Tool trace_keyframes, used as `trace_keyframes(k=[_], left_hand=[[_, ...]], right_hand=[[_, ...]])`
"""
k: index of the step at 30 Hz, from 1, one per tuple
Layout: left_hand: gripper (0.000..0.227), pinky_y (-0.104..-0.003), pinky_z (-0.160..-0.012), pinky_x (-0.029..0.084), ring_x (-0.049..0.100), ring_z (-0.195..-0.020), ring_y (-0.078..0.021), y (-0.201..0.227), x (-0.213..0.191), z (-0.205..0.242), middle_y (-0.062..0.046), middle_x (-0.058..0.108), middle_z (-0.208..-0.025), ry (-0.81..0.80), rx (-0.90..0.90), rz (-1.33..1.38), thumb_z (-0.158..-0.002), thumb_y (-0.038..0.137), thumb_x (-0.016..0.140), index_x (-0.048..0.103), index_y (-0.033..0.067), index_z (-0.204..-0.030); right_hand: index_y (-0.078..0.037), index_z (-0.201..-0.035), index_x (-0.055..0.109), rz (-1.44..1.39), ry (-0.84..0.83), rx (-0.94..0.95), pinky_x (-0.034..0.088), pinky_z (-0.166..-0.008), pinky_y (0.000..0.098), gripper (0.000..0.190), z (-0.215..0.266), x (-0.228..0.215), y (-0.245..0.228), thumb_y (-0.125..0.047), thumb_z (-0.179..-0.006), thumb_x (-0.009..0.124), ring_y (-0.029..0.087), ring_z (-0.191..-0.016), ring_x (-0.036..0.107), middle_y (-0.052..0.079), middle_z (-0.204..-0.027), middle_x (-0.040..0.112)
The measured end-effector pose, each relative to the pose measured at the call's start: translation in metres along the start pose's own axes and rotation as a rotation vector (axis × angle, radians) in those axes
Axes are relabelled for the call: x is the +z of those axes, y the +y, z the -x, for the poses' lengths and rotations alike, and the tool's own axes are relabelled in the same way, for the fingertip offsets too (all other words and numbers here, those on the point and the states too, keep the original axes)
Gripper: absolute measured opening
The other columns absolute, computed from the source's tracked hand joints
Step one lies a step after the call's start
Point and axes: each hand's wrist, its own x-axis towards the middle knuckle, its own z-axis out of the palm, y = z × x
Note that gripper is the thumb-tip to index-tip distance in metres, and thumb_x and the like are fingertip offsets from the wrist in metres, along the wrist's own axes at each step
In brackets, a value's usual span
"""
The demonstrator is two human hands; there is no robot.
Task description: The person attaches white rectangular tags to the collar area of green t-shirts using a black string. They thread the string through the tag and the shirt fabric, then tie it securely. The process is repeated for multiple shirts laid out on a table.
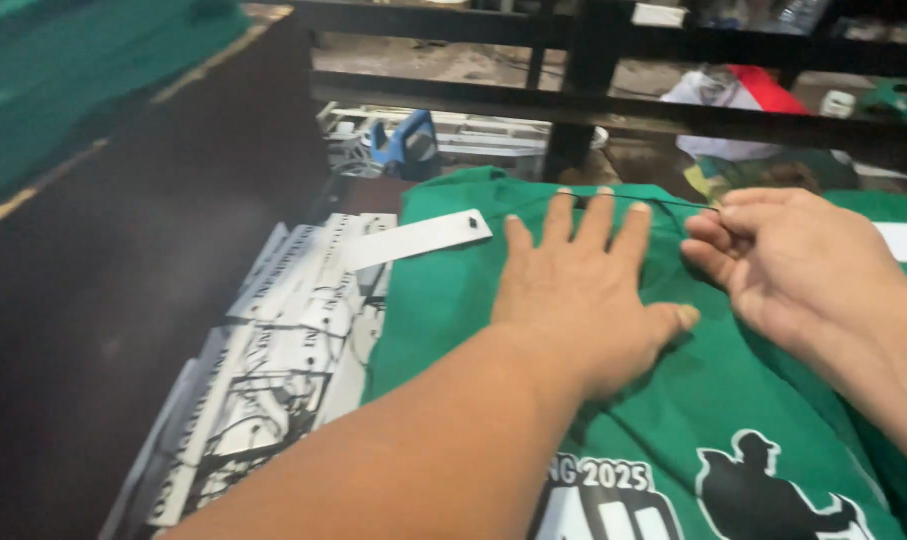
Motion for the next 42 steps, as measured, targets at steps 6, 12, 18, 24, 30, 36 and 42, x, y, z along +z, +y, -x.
trace_keyframes(k=[6,12,18,24,30,36,42], left_hand=[[0.067,-0.068,-0.115,0.018,0.022,-0.15,-0.0415,0.001,0.001,0.004,-0.008,0.036,-0.163,0.03,0.029,0.002,-0.096,0.06,0.045,0.047,0.0206,-0.15],[0.018,-0.055,-0.074,0.044,0.057,-0.102,-0.0375,-0.022,0.024,-0.001,-0.01,0.066,-0.106,0.574,0.17,-0.14,-0.083,0.026,0.062,0.069,0.0185,-0.098],[0.037,-0.057,-0.092,0.041,0.051,-0.124,-0.0344,-0.058,-0.008,-0.003,-0.004,0.063,-0.126,0.265,-0.249,-0.291,-0.081,0.022,0.061,0.068,0.0252,-0.117],[0.04,-0.052,-0.1,0.033,0.055,-0.116,-0.0286,-0.06,-0.026,-0.016,0.001,0.069,-0.11,0.12,-0.327,-0.357,-0.086,0.004,0.051,0.075,0.0304,-0.103],[0.052,-0.061,-0.104,0.035,0.043,-0.139,-0.0322,-0.039,-0.009,-0.006,-0.008,0.047,-0.153,0.225,-0.262,-0.172,-0.094,0.047,0.058,0.053,0.0277,-0.142],[0.07,-0.06,-0.102,0.036,0.033,-0.145,-0.0391,0.015,0.016,0.012,-0.01,0.042,-0.16,0.258,0.127,-0.012,-0.09,0.047,0.065,0.045,0.0208,-0.151],[0.092,-0.069,-0.103,0.031,0.03,-0.146,-0.0406,0.05,0.016,0.024,-0.006,0.038,-0.162,0.202,0.167,0.163,-0.086,0.034,0.076,0.025,0.0177,-0.161]], right_hand=[[-0.011,-0.102,0.06,-0.049,0.164,0.075,0.068,-0.067,0.0276,0.015,-0.011,-0.017,-0.014,0.002,-0.098,0.052,0.015,-0.075,0.07,0.009,-0.088,0.067],[-0.015,-0.1,0.058,-0.025,0.21,0.094,0.066,-0.067,0.0243,0.012,-0.02,-0.025,-0.017,-0.004,-0.101,0.053,0.011,-0.074,0.067,0.006,-0.088,0.067],[-0.014,-0.103,0.059,0.023,0.285,0.061,0.067,-0.068,0.0246,0.022,-0.027,-0.047,-0.022,0.001,-0.1,0.043,0.011,-0.072,0.067,0.006,-0.087,0.066],[-0.01,-0.103,0.056,0.023,0.241,0.01,0.067,-0.068,0.0243,0.032,-0.013,-0.044,-0.024,0.013,-0.091,0.037,0.015,-0.077,0.071,0.012,-0.091,0.066],[-0.006,-0.1,0.058,0.418,0.145,-0.229,0.053,-0.054,0.0285,0.01,0.018,-0.035,-0.038,0.003,-0.097,0.061,0.021,-0.071,0.069,0.014,-0.088,0.066],[-0.009,-0.096,0.061,0.378,0.13,-0.203,0.048,-0.054,0.0278,0.009,0.053,-0.023,-0.04,0.0,-0.095,0.063,0.018,-0.071,0.069,0.009,-0.086,0.066],[-0.007,-0.093,0.066,0.374,-0.04,-0.121,0.041,-0.056,0.0303,0.01,0.094,-0.024,-0.041,-0.001,-0.088,0.071,0.018,-0.067,0.06,0.007,-0.078,0.064]])
